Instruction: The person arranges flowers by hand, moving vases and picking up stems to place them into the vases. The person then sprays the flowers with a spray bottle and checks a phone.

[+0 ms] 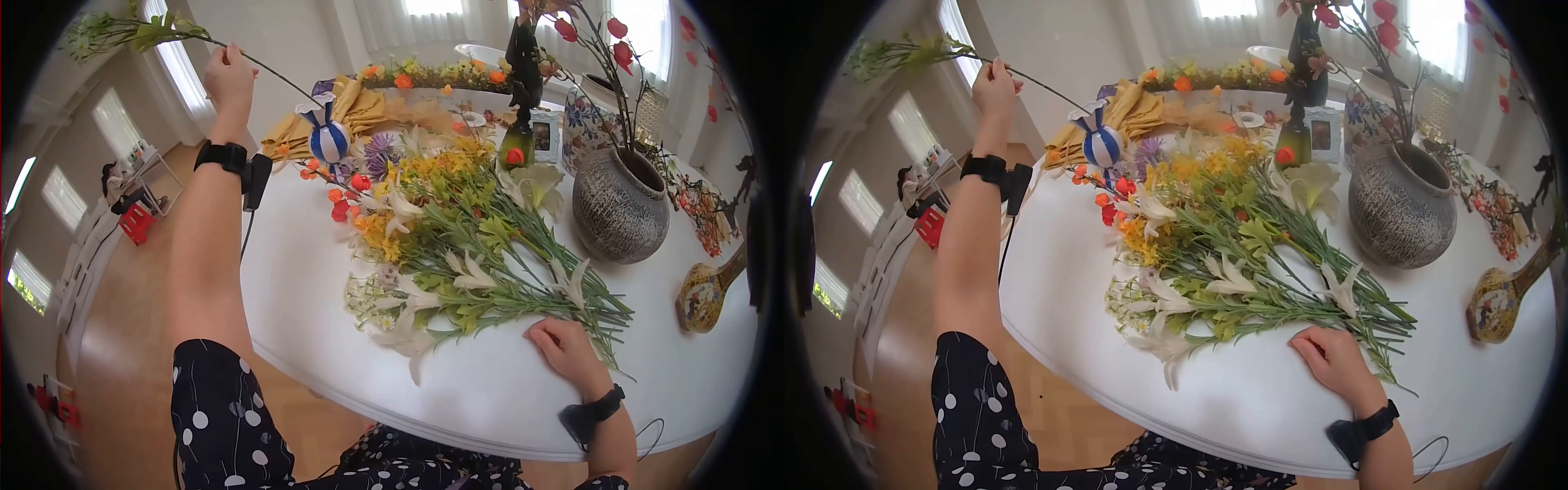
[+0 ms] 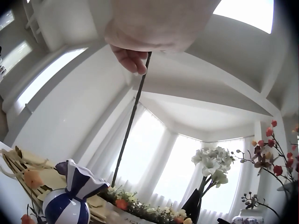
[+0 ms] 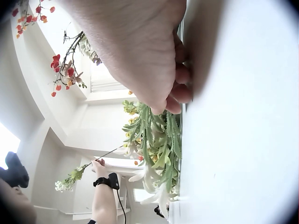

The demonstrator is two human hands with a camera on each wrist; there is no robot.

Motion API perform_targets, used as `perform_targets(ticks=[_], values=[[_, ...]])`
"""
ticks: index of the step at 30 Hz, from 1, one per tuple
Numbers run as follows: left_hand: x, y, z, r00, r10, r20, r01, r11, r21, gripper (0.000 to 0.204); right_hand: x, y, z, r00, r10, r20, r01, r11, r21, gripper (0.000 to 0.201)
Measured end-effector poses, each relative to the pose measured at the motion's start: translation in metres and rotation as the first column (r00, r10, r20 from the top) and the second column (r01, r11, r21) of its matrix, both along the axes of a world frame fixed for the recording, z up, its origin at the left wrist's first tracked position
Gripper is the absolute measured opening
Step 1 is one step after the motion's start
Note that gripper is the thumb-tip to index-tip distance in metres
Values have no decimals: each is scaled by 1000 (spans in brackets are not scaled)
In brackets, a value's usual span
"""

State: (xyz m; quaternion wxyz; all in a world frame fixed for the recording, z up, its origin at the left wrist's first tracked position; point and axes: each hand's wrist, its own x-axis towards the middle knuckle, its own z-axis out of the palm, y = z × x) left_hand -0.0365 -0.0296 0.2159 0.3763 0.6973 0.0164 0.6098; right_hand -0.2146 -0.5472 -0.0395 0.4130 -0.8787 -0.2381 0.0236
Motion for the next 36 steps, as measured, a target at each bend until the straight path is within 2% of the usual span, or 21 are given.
perform_targets(ticks=[1,2,4,7,10,11,12,14,15,17,18,20,23,25,26,28,30,33,35,36], values=[[11,5,0,997,71,7,-71,997,-13,29,0,1,-1,1000,2,3,-2,1000,-1,12],[22,10,2,997,71,13,-71,997,-15,29,0,1,0,1000,1,10,-1,1000,-8,12],[41,23,0,954,290,81,-299,942,154,28,2,1,-1,1000,-5,20,5,1000,-9,11],[65,30,-15,954,293,60,-299,941,158,26,2,2,1,999,-28,-36,27,1000,-13,10],[82,32,-37,920,370,133,-392,883,258,29,4,0,-8,995,-47,-89,46,999,-11,7],[84,33,-44,922,377,86,-387,888,248,29,5,1,-11,991,-76,-111,78,997,7,7],[89,32,-51,926,377,39,-375,896,237,29,4,1,-13,993,-36,-117,37,999,4,7],[100,41,-67,903,413,-118,-362,879,309,30,7,4,-13,995,-58,-81,59,998,10,10],[102,43,-73,897,424,-125,-370,875,311,30,6,8,-8,995,-45,-88,46,999,8,10],[107,44,-83,856,349,-381,-235,920,315,32,2,15,1,987,-94,-128,99,995,30,11],[112,47,-91,856,344,-385,-229,921,314,32,3,16,1,986,-100,-132,104,994,28,11],[119,53,-105,734,438,-519,-255,886,388,34,4,15,1,989,-85,-123,89,996,28,11],[115,48,-115,697,399,-596,-242,913,329,35,5,15,0,985,-86,-147,93,995,39,11],[118,52,-124,702,418,-577,-258,904,341,37,9,6,-12,993,-78,-94,81,996,34,11],[116,52,-128,717,380,-585,-241,922,304,38,10,3,-17,997,-59,-40,60,998,23,10],[116,55,-135,733,332,-593,-211,941,265,39,8,4,-18,996,-81,-35,82,996,35,7],[114,57,-139,755,390,-527,-266,917,298,40,8,5,-14,994,-107,-33,109,993,49,5],[110,63,-139,753,336,-566,-213,938,273,40,8,4,-6,989,-109,-97,108,994,-15,6],[117,77,-144,796,316,-516,-180,938,296,39,7,5,-7,996,-82,-32,83,996,30,7],[109,74,-142,814,253,-523,-126,955,267,39,8,4,-8,997,-71,-20,72,997,31,7]])
